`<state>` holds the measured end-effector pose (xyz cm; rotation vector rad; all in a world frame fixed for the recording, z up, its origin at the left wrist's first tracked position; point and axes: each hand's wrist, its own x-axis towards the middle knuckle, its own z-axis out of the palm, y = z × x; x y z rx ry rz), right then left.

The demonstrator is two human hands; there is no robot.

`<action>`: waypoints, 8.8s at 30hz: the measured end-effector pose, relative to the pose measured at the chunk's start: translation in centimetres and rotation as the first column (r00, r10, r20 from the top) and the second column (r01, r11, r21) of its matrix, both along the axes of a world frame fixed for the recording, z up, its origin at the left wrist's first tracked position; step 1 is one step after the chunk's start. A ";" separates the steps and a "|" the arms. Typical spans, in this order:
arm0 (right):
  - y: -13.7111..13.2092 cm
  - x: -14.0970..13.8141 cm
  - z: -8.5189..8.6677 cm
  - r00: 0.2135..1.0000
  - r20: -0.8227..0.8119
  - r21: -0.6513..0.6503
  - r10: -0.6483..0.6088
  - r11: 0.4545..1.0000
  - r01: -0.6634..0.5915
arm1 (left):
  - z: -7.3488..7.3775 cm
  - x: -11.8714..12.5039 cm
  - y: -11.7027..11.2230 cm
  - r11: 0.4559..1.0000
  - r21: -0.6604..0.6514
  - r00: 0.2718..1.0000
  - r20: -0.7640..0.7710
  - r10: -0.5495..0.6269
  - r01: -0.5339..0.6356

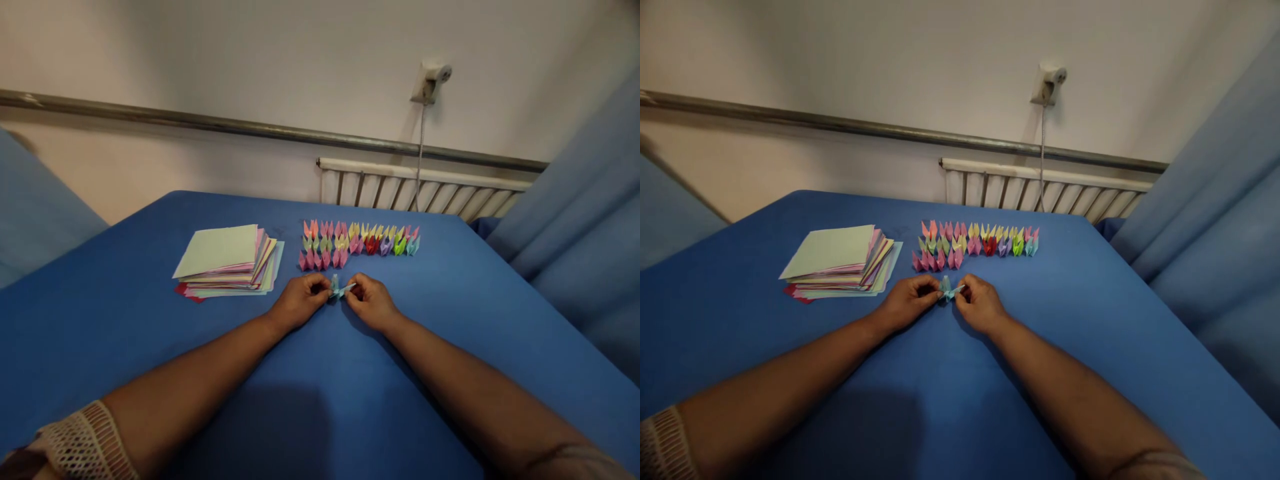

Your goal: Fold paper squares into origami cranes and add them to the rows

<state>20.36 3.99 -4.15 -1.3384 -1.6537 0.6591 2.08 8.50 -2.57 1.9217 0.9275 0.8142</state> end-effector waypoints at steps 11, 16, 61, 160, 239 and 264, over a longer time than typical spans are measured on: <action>-0.2 0.2 -0.1 0.996 0.083 0.148 0.019 0.988 -0.031 | 0.3 0.4 -0.7 0.996 -0.087 0.997 0.059 0.041 -0.036; -0.7 0.0 0.5 0.989 0.144 0.196 0.022 0.979 -0.050 | 0.9 0.4 -1.0 0.999 0.016 1.000 0.002 -0.029 0.029; 0.0 1.7 -0.3 0.947 0.322 0.031 -0.002 0.999 -0.008 | 1.5 -0.8 -0.4 0.983 0.185 0.940 -0.331 0.079 -0.017; -1.4 0.1 1.2 0.994 0.040 0.135 0.104 0.985 -0.109 | 2.5 0.6 -1.6 1.000 -0.011 1.000 -0.015 -0.027 0.027; -3.2 -0.9 2.3 0.844 0.529 0.183 -0.088 0.983 -0.012 | 1.2 0.2 -2.2 0.962 0.267 0.994 -0.102 -0.027 0.053; -1.6 0.8 1.6 0.992 0.117 0.094 0.045 0.994 -0.056 | 1.6 -0.1 -2.1 0.957 0.280 0.988 -0.149 -0.034 0.075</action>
